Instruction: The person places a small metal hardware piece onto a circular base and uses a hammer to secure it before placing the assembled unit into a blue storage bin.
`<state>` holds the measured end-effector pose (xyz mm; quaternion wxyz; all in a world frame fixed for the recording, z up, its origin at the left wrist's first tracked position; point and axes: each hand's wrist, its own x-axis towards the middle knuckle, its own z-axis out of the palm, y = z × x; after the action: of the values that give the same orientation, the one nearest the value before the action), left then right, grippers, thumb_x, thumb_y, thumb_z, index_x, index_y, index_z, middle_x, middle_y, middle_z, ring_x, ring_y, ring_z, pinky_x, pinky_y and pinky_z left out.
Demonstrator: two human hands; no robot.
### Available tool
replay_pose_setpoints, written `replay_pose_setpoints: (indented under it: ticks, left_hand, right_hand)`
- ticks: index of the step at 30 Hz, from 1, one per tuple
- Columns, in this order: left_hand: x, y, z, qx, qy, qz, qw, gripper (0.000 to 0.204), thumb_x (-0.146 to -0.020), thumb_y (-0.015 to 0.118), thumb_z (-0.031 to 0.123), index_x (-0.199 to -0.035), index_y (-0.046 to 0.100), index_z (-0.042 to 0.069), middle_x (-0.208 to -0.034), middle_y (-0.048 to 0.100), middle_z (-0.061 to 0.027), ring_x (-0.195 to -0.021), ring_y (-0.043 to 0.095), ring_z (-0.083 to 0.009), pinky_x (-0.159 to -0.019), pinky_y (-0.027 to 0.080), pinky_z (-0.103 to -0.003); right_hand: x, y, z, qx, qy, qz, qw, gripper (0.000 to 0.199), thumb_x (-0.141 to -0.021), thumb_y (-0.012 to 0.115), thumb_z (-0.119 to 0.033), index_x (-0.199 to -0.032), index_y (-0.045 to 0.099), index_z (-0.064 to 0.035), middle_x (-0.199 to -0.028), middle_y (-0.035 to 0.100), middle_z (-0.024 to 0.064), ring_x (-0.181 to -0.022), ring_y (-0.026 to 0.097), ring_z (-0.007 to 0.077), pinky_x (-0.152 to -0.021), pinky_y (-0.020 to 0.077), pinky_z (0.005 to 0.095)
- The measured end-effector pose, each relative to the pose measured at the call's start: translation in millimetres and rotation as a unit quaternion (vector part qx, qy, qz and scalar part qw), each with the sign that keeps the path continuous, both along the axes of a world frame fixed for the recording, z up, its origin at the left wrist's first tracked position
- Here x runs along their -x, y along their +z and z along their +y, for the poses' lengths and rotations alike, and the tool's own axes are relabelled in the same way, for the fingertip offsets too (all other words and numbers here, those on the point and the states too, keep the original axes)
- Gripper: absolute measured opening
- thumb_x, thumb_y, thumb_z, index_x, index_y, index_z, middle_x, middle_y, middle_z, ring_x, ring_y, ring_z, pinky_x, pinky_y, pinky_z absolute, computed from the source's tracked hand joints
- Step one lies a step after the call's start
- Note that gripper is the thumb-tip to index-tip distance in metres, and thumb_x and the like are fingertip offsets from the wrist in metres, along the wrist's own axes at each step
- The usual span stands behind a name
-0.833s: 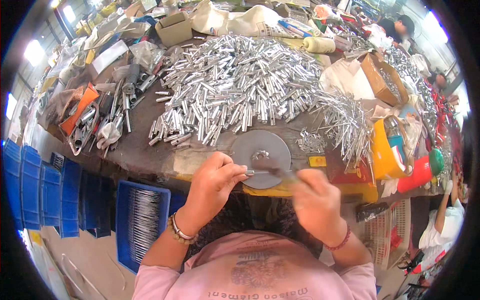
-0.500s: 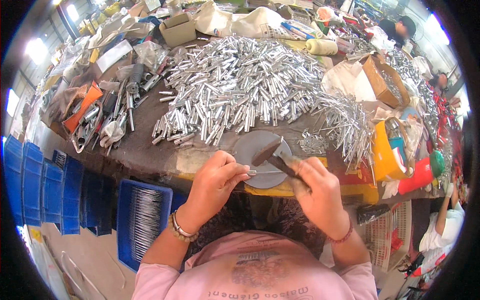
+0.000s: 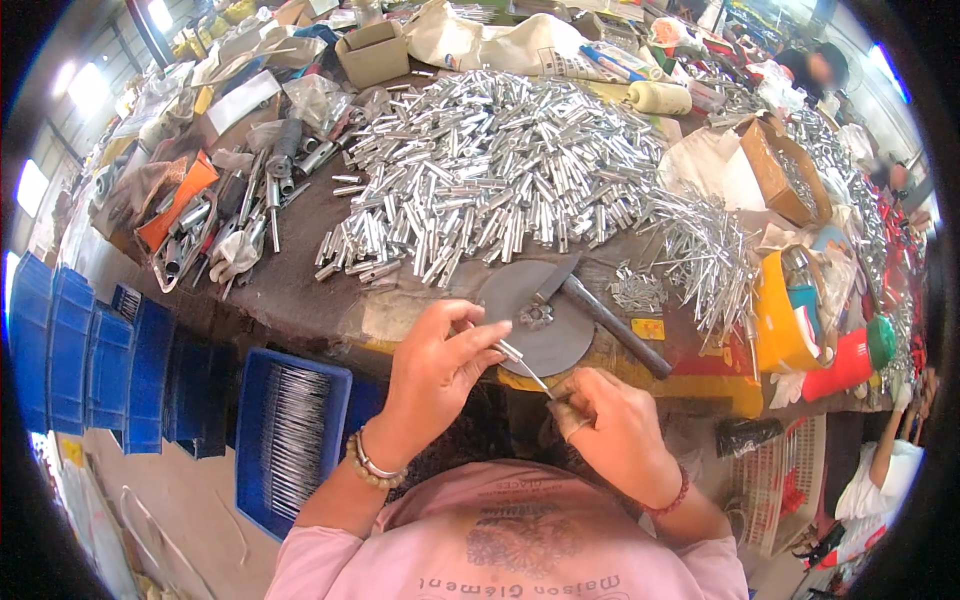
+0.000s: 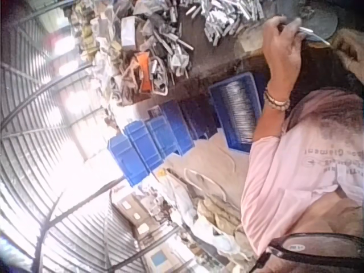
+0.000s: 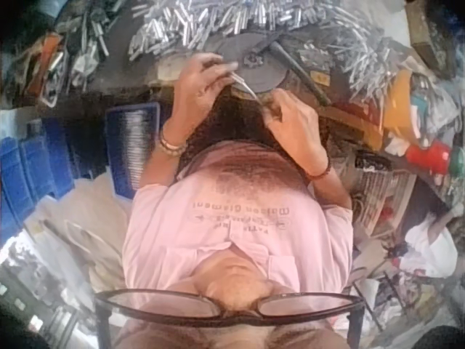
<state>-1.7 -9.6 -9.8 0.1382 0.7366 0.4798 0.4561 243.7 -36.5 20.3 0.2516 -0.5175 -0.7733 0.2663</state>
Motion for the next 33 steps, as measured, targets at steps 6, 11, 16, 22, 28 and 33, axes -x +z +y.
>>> replay_pose_setpoints:
  ticks: [6, 11, 16, 22, 28, 33]
  left_hand:
    - [-21, -13, -50, 0.225, 0.036, -0.289, 0.930, 0.038, -0.105, 0.073, 0.002, -0.142, 0.069, 0.005, -0.109, 0.075, -0.0060, -0.078, 0.064, -0.0116, -0.069, 0.053, -0.025]
    - [-27, -14, -55, 0.334, 0.006, -0.408, 0.850, 0.048, -0.113, 0.061, 0.011, -0.158, 0.043, 0.008, -0.112, 0.078, -0.0118, -0.082, 0.069, -0.0095, -0.071, 0.059, -0.024]
    - [-23, -12, -60, 0.353, 0.004, -0.465, 0.812, 0.050, -0.110, 0.066, 0.008, -0.156, 0.044, 0.007, -0.112, 0.077, -0.0118, -0.080, 0.066, -0.0089, -0.067, 0.055, -0.023]
    - [-2, -19, -59, 0.329, 0.027, -0.514, 0.792, 0.058, -0.101, 0.075, 0.003, -0.151, 0.046, 0.006, -0.101, 0.074, -0.0075, -0.073, 0.058, -0.0066, -0.063, 0.048, -0.020]
    - [23, -23, -62, 0.289, 0.048, -0.570, 0.768, 0.058, -0.100, 0.076, 0.001, -0.149, 0.047, 0.005, -0.099, 0.073, -0.0058, -0.082, 0.065, -0.0081, -0.062, 0.045, -0.020]
    - [25, -16, -64, 0.275, 0.062, -0.577, 0.766, 0.058, -0.099, 0.077, 0.000, -0.149, 0.047, 0.005, -0.097, 0.070, -0.0029, -0.088, 0.066, -0.0091, -0.063, 0.044, -0.020]
  right_hand:
    - [3, -5, -9, 0.229, 0.004, 0.134, 0.964, 0.026, -0.095, 0.077, -0.008, -0.120, 0.074, -0.0031, -0.086, 0.075, 0.0154, -0.065, 0.069, 0.0212, -0.063, 0.0551, 0.0364]
    - [13, -3, -18, 0.359, -0.018, 0.213, 0.908, 0.025, -0.101, 0.073, -0.006, -0.124, 0.073, 0.0014, -0.086, 0.074, 0.0070, -0.068, 0.064, 0.0080, -0.061, 0.0542, 0.0291]
    - [17, -14, -29, 0.389, 0.008, 0.257, 0.884, 0.026, -0.104, 0.070, -0.005, -0.128, 0.071, 0.0024, -0.094, 0.074, 0.0033, -0.072, 0.065, 0.0066, -0.063, 0.0560, 0.0257]
    - [35, -25, -20, 0.473, 0.038, 0.318, 0.821, 0.030, -0.112, 0.062, -0.012, -0.138, 0.069, 0.0002, -0.096, 0.073, 0.0024, -0.075, 0.066, 0.0077, -0.070, 0.0569, 0.0251]
    - [44, -37, -13, 0.553, 0.053, 0.404, 0.727, 0.039, -0.117, 0.056, -0.019, -0.151, 0.060, -0.0014, -0.105, 0.074, 0.0078, -0.085, 0.071, 0.0147, -0.081, 0.0603, 0.0304]
    - [48, -45, -15, 0.574, 0.053, 0.418, 0.703, 0.038, -0.116, 0.058, -0.020, -0.150, 0.061, -0.0022, -0.108, 0.075, 0.0097, -0.085, 0.072, 0.0157, -0.081, 0.0616, 0.0319]
